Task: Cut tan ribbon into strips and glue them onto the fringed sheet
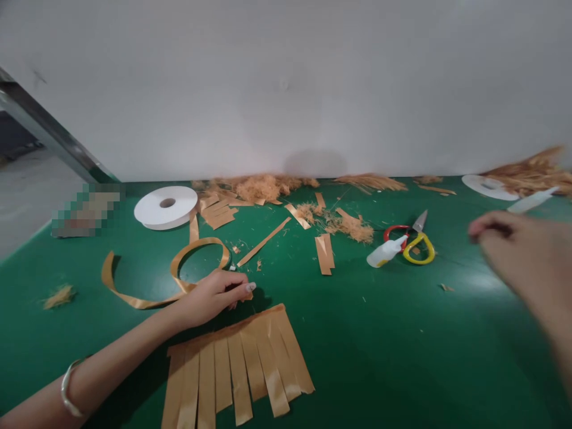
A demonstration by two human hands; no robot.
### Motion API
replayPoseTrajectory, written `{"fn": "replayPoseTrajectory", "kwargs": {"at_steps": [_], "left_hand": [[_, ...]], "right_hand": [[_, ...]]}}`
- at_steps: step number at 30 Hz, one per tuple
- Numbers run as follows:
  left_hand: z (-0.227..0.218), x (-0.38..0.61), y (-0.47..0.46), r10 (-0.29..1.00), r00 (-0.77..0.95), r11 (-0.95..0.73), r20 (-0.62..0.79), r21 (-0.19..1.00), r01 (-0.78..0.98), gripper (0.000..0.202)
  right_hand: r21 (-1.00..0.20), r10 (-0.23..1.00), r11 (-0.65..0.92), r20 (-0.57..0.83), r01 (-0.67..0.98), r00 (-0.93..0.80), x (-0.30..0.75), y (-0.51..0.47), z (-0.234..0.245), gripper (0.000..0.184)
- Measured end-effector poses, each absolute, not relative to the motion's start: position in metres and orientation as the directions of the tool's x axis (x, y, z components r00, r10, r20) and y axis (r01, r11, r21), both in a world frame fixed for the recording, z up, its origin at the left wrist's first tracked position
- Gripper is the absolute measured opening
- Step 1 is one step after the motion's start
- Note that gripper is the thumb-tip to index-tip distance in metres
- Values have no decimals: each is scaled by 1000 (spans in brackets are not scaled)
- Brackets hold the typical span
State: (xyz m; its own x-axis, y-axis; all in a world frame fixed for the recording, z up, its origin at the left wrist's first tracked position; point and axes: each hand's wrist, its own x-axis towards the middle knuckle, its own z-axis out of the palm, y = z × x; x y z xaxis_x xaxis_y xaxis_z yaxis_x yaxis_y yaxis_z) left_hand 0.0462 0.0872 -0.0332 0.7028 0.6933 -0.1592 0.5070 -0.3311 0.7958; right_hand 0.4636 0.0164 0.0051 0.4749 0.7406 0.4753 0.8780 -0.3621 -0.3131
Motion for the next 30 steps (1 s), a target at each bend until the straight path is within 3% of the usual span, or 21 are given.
{"fn": "replayPoseTrajectory", "kwargs": {"at_steps": [1,3,5,8,12,18,30], "left_hand": [[-33,46,87,694,703,-332,-153,799,501,40],[-33,46,86,700,702,-336,-133,805,488,40],[-34,46,86,703,702,-344,-115,808,478,40],[-34,46,86,696,711,-358,-98,811,462,39],[-35,46,86,685,724,-365,-87,818,444,39],[-35,45,85,682,728,-361,-75,831,424,37],[-37,43,86,668,721,-267,-185,844,464,28]], "right_hand": [[-346,812,-287,407,893,419,439,14,3,27],[-434,950,45,298,900,96,381,11,-4,21],[-516,954,300,175,802,-244,325,12,-11,20],[-597,921,341,56,727,-386,266,19,-23,19],[-684,898,350,50,640,-438,238,33,-33,15],[-795,922,276,60,540,-382,231,46,-44,18],[-826,948,250,102,506,-301,238,47,-53,16]]}}
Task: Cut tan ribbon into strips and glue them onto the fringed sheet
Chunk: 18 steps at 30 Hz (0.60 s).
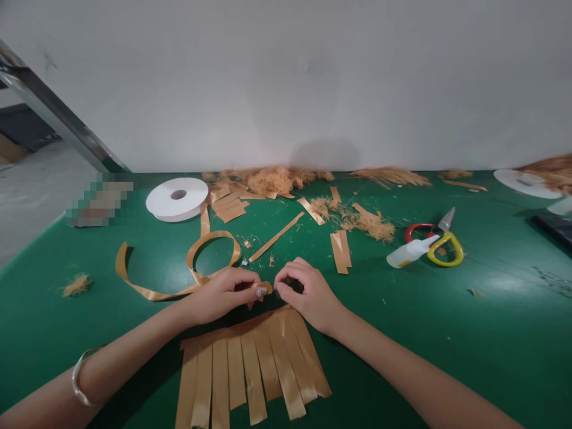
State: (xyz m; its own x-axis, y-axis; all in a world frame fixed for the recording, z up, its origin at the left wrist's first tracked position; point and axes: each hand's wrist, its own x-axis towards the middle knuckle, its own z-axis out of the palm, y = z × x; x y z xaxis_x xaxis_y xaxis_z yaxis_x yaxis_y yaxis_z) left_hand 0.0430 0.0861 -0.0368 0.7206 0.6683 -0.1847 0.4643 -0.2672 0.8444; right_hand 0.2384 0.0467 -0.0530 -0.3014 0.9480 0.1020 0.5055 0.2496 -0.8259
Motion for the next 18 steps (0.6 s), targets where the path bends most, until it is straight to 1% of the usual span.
{"fn": "replayPoseTrajectory", "kwargs": {"at_steps": [3,8,14,18], "left_hand": [[-37,43,86,651,738,-289,-178,841,457,27],[-36,44,86,638,755,-293,-155,857,424,29],[-37,44,87,649,737,-224,-189,878,422,30],[-39,44,87,659,727,-192,-191,892,409,31]], "right_hand": [[-813,942,275,121,513,-313,238,47,-54,12],[-818,930,294,126,494,-346,237,48,-55,16],[-879,946,202,59,433,-319,241,52,-54,16],[-892,945,184,44,413,-325,242,54,-55,16]]}}
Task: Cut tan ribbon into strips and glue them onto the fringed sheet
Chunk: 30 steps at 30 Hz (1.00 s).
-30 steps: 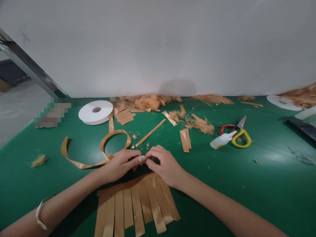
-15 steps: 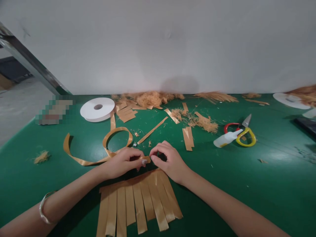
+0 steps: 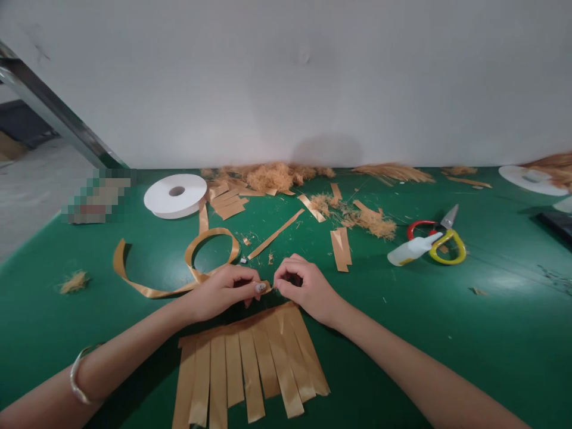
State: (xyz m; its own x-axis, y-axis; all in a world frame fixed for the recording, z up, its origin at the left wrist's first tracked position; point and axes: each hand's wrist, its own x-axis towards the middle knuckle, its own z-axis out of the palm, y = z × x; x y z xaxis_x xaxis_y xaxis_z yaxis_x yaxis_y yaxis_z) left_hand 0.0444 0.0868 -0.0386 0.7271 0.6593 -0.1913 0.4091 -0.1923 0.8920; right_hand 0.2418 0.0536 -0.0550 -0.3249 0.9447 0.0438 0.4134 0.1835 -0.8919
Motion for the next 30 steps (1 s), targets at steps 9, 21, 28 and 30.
{"fn": "replayPoseTrajectory", "kwargs": {"at_steps": [9,21,28,30], "left_hand": [[-37,46,86,669,714,-170,-206,893,417,32],[-36,46,86,678,705,-175,-207,887,428,28],[-38,45,85,687,700,-163,-195,898,410,29],[-39,45,86,690,698,-154,-192,903,401,29]], "right_hand": [[-915,949,161,41,370,-312,245,54,-58,15],[-888,926,193,25,417,-376,244,54,-55,16],[-901,932,152,-6,406,-361,244,54,-55,13],[-906,936,134,-18,402,-352,244,54,-54,13]]}}
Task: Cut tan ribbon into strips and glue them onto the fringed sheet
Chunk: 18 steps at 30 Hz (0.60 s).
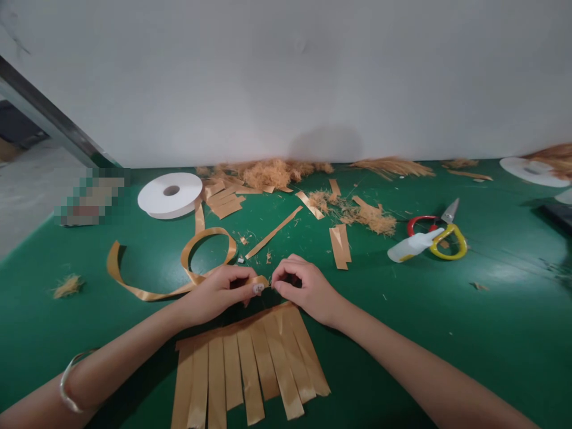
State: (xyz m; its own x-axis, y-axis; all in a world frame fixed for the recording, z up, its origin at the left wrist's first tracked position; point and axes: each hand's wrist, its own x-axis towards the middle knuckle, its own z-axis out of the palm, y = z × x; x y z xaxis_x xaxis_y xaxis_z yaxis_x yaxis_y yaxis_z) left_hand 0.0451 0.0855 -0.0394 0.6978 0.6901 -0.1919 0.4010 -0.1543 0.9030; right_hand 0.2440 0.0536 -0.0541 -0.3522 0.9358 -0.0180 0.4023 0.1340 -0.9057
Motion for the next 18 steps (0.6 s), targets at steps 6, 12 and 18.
{"fn": "replayPoseTrajectory", "kwargs": {"at_steps": [6,12,18], "left_hand": [[-41,46,86,696,694,-143,-184,912,384,32],[-38,47,85,720,659,-75,-216,920,384,31],[-38,47,86,706,674,-51,-217,934,354,29]], "right_hand": [[-947,933,63,-56,314,-356,245,55,-54,12],[-993,964,-108,-94,-45,-248,253,61,-65,14],[-995,979,-39,-57,96,-195,252,61,-65,17]]}}
